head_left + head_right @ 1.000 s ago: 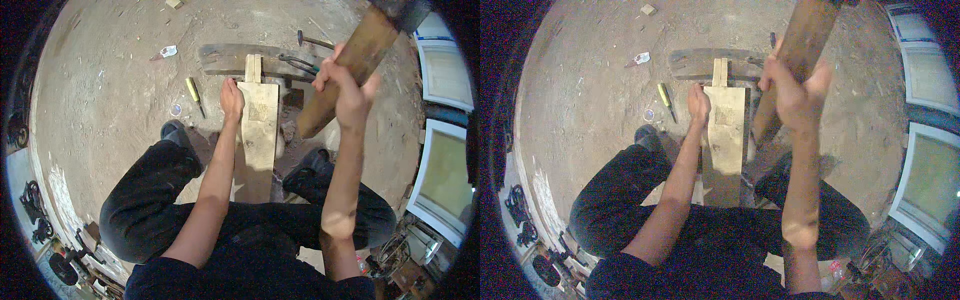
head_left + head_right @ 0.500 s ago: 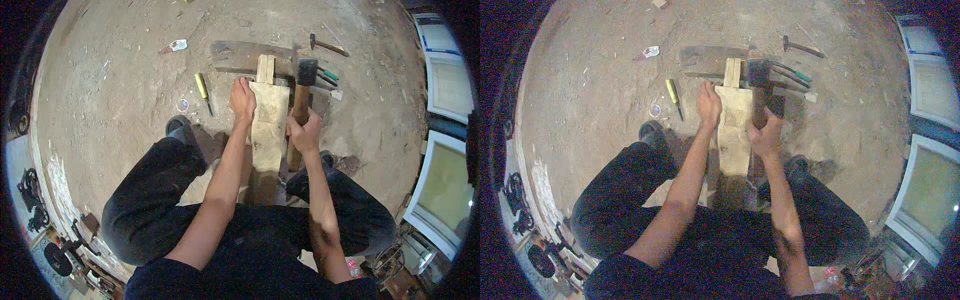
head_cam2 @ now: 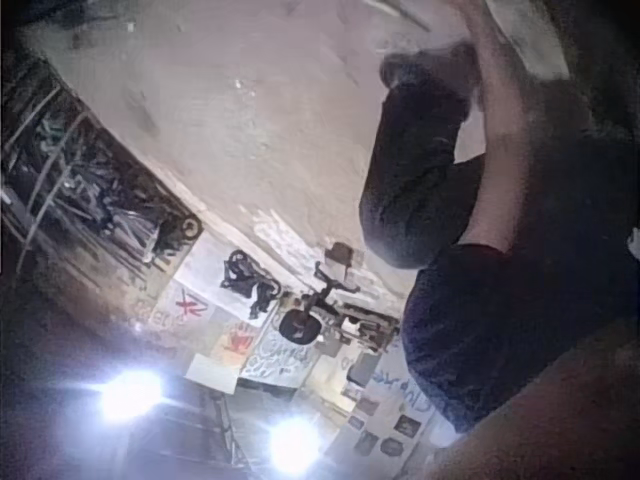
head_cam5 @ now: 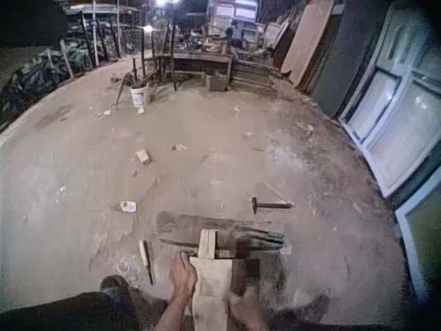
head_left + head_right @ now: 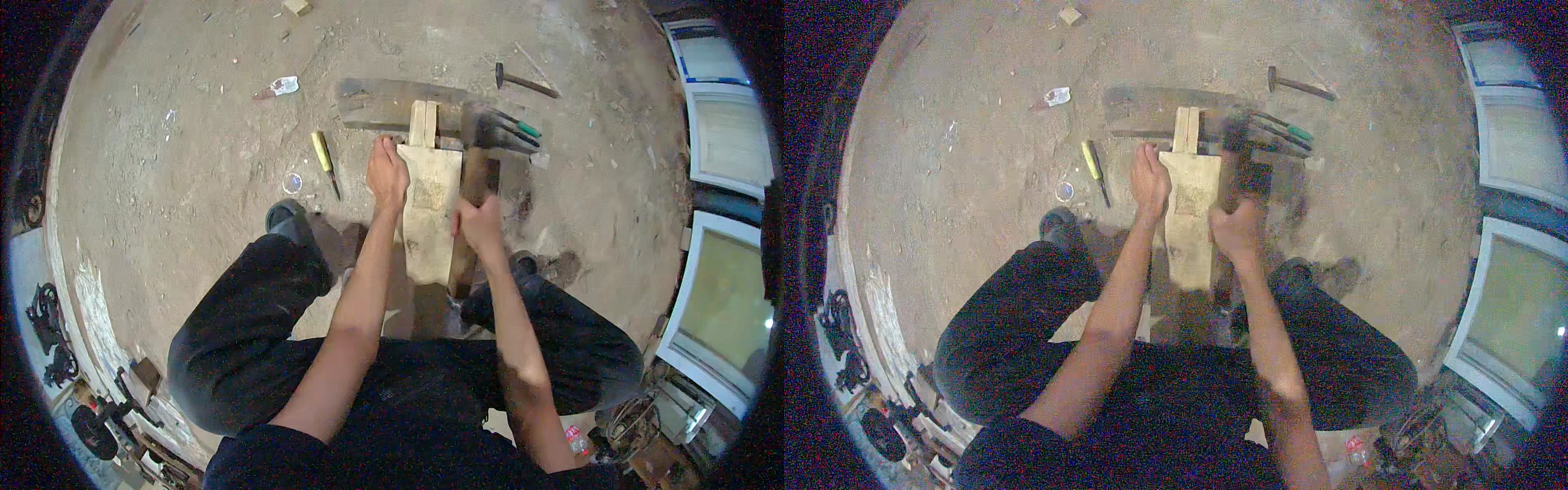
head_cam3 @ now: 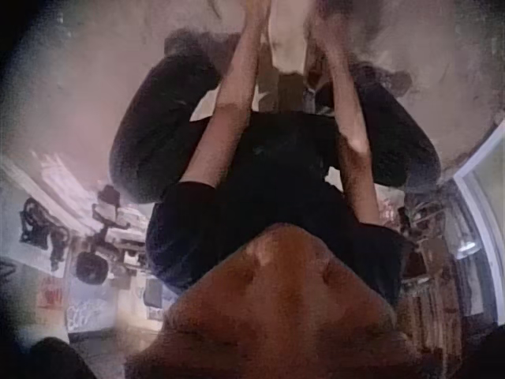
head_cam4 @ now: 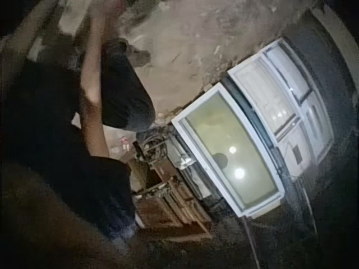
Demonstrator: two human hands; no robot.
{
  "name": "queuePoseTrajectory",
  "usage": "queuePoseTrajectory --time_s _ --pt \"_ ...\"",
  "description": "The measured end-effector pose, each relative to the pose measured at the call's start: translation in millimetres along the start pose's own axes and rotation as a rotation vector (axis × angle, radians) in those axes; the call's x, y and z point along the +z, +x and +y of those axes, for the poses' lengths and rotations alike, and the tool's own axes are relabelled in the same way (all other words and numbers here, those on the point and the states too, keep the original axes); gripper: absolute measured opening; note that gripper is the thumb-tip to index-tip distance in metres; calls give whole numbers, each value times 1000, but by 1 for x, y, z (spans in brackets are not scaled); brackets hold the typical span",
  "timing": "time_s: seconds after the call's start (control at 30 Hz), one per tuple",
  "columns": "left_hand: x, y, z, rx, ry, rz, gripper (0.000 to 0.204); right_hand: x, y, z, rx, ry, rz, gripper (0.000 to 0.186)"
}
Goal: The person carves a wooden block while sitting. They hold an axe blade against the wood and strike the back of the axe head with a hammer to remove sections, then reposition the wood block and pick up wood chips by hand.
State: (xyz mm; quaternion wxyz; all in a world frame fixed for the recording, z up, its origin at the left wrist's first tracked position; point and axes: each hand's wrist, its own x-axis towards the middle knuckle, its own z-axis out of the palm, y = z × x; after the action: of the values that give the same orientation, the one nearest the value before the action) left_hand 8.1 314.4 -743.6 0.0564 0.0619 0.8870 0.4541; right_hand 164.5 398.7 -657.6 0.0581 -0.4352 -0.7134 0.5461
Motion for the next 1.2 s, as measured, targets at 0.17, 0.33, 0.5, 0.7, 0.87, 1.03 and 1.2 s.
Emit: queuePoseTrajectory --time_s 0.17,0.33,0.5,0.7,0.87,1.03,1.2 --pt "-1 4 -2 -16 7 -52 38 0 -7 -4 229 65 -164 17" --pt "-3 3 -10 10 -20 -50 40 -1 -12 3 283 191 -175 16" --pt "1 -2 4 -46 69 -59 41 0 -6 47 141 170 -123 16" --pt "8 0 -12 -49 52 -13 38 -3 -3 41 62 -7 -204 15" --pt "7 4 -9 -73 73 -54 40 1 -3 43 19 -75 -115 12" --pt "8 1 -4 -40 52 -33 39 -14 -24 -11 -87 84 -110 10" --pt "7 0 -15 -34 78 5 39 -19 -44 -64 -222 148 -4 9"
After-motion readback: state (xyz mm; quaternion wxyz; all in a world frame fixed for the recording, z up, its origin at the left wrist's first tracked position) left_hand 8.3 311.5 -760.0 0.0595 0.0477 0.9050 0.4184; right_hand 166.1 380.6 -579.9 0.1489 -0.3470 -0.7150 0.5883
